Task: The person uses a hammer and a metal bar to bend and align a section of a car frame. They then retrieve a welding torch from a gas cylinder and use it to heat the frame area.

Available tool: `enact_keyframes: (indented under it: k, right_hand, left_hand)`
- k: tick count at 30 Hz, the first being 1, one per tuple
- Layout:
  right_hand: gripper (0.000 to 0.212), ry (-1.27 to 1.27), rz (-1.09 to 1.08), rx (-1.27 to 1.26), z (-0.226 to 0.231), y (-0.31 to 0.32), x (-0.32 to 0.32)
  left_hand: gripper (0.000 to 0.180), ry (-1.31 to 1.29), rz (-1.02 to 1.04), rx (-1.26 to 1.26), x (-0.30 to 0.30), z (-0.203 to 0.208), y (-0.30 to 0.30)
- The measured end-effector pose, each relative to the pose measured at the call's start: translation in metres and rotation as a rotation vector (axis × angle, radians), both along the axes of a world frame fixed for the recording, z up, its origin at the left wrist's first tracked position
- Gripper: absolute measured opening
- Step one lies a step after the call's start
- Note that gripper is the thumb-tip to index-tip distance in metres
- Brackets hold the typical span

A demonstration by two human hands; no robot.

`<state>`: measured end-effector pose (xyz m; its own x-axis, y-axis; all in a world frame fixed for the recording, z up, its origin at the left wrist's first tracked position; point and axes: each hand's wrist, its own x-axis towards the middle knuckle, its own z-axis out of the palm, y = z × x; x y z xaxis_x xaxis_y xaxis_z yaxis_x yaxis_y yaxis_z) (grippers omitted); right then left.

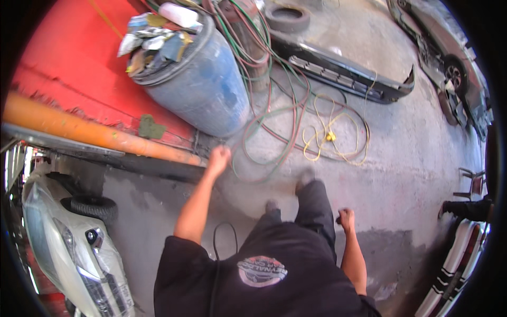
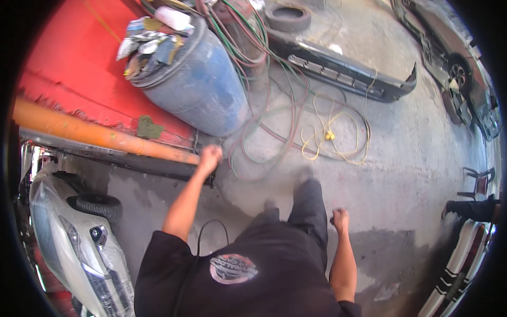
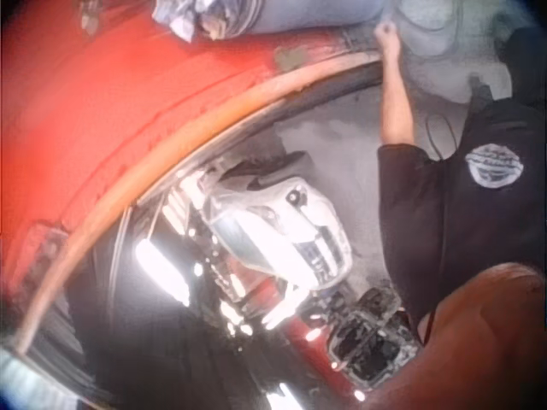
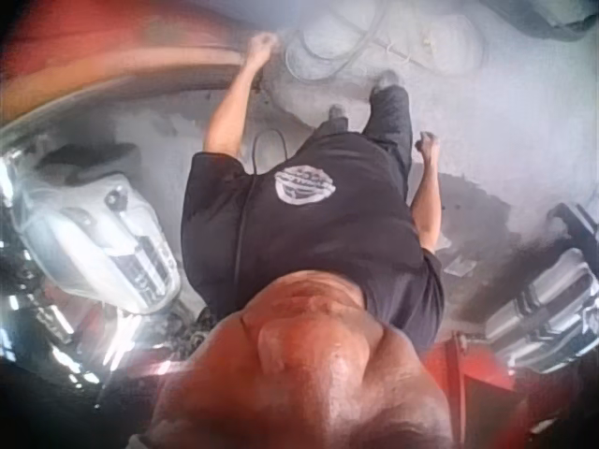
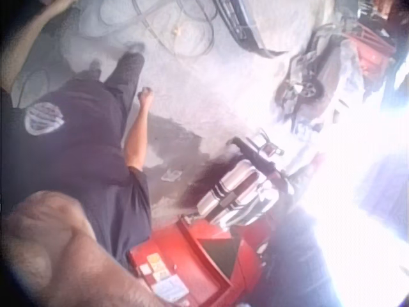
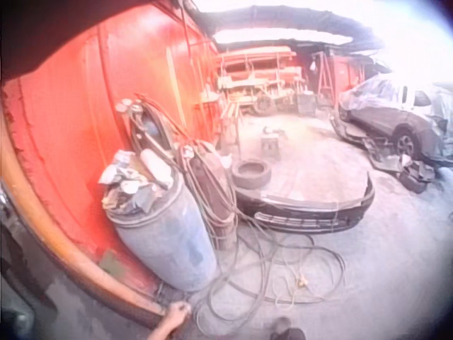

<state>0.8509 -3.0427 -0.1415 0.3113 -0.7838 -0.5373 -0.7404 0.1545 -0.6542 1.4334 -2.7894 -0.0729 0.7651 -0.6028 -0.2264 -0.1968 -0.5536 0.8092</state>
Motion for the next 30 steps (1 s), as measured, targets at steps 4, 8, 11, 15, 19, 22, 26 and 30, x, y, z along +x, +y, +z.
enact_keyframes:
  k: [4,8,11,15,19,22,26,30]
  right_hand:
    - [0.030,0.100,0.257,-0.205,-0.035,-0.057,0.037]
    - [0.031,0.206,0.511,-0.064,-0.036,-0.145,0.089]
    - [0.029,0.167,0.357,0.311,0.005,-0.241,0.136]
    - [0.025,0.065,0.351,0.067,0.012,-0.373,0.201]
    - [0.031,0.053,0.455,-0.027,0.092,-0.435,0.315]
    - [0.027,-0.007,0.551,-0.066,0.109,-0.447,0.390]
    - [0.024,-0.170,0.664,-0.024,0.155,-0.383,0.500]
    - [0.023,-0.348,0.885,-0.023,0.233,-0.298,0.606]
  left_hand:
    - [0.021,0.087,0.116,-0.240,0.046,0.098,-0.130]
    - [0.024,-0.039,0.020,-0.073,0.033,0.147,-0.182]
    - [0.026,-0.070,0.026,0.061,0.010,0.191,-0.198]
    - [0.025,-0.078,0.151,0.013,0.024,0.246,-0.218]
    - [0.023,-0.348,0.324,-0.071,0.053,0.282,-0.219]
    - [0.021,-0.509,0.468,-0.075,0.079,0.308,-0.219]
    - [0.025,-0.744,0.579,-0.019,0.123,0.334,-0.212]
    - [0.031,-0.859,0.612,0.004,0.183,0.350,-0.211]
